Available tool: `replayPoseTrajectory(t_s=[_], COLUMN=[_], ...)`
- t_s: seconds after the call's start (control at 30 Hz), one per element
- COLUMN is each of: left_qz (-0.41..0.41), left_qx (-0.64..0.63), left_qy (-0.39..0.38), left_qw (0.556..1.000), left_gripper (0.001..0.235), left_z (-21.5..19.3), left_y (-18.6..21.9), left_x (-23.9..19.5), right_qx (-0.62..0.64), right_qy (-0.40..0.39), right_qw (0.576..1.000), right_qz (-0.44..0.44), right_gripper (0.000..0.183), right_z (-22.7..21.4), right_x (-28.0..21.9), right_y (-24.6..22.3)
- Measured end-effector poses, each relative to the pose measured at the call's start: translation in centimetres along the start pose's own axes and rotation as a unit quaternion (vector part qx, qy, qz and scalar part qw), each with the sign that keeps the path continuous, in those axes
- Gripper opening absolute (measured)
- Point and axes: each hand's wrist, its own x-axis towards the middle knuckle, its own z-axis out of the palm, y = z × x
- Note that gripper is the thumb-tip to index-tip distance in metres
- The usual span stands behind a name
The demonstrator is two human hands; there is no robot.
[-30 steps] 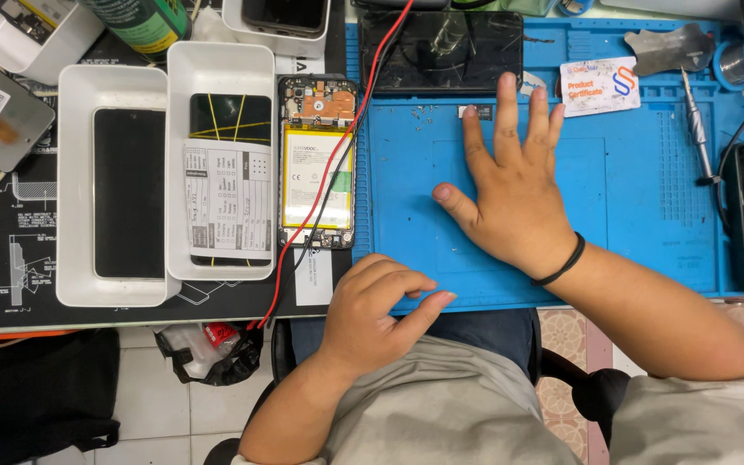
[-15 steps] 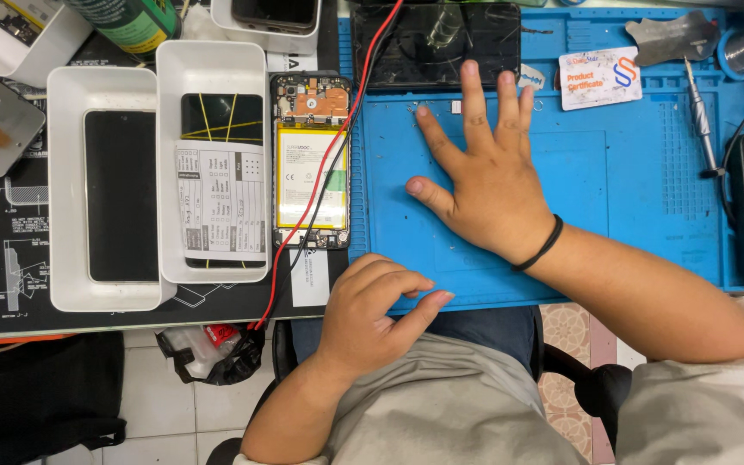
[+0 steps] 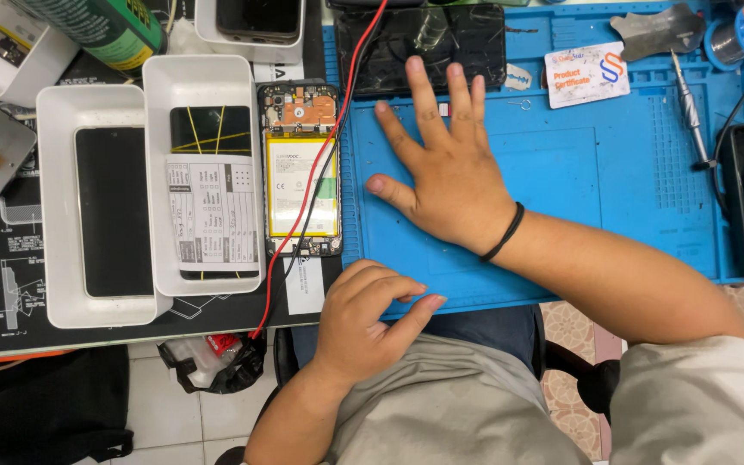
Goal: The person removes the SIM tray from a smartphone, uses a plastic card to pry open the back cover, and then uses a screwdriver to remove screws from the internal frame. The person handles the phone, SIM tray, plastic card, and screwdriver throughout the process.
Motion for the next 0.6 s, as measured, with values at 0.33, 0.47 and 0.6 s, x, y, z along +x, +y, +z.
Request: replayPoseTrajectory(t_s=[0.33, 0.47, 0.6], left_qz=[0.002, 0.004, 0.002], left_qx=[0.007, 0.011, 0.006], left_qy=[-0.001, 0.004, 0.012], left_qw=[1.000, 1.000, 1.000], left_gripper=[0.019, 0.018, 0.019], left_z=[0.1, 0.2, 0.2], left_y=[-0.1, -0.1, 0.0], left_x=[-0.1, -0.1, 0.0], right_qx=[0.008, 0.072, 0.153], right_qy=[-0.015, 0.059, 0.112], right_qw=[1.000, 0.993, 0.982], right_qz=[-0.016, -0.074, -0.019], right_gripper=[0.077, 0.078, 0.020], right_z=[-1.6, -2.8, -6.3], right_x=[-0.6, 0.3, 1.4], right_y=[0.6, 1.1, 4.0])
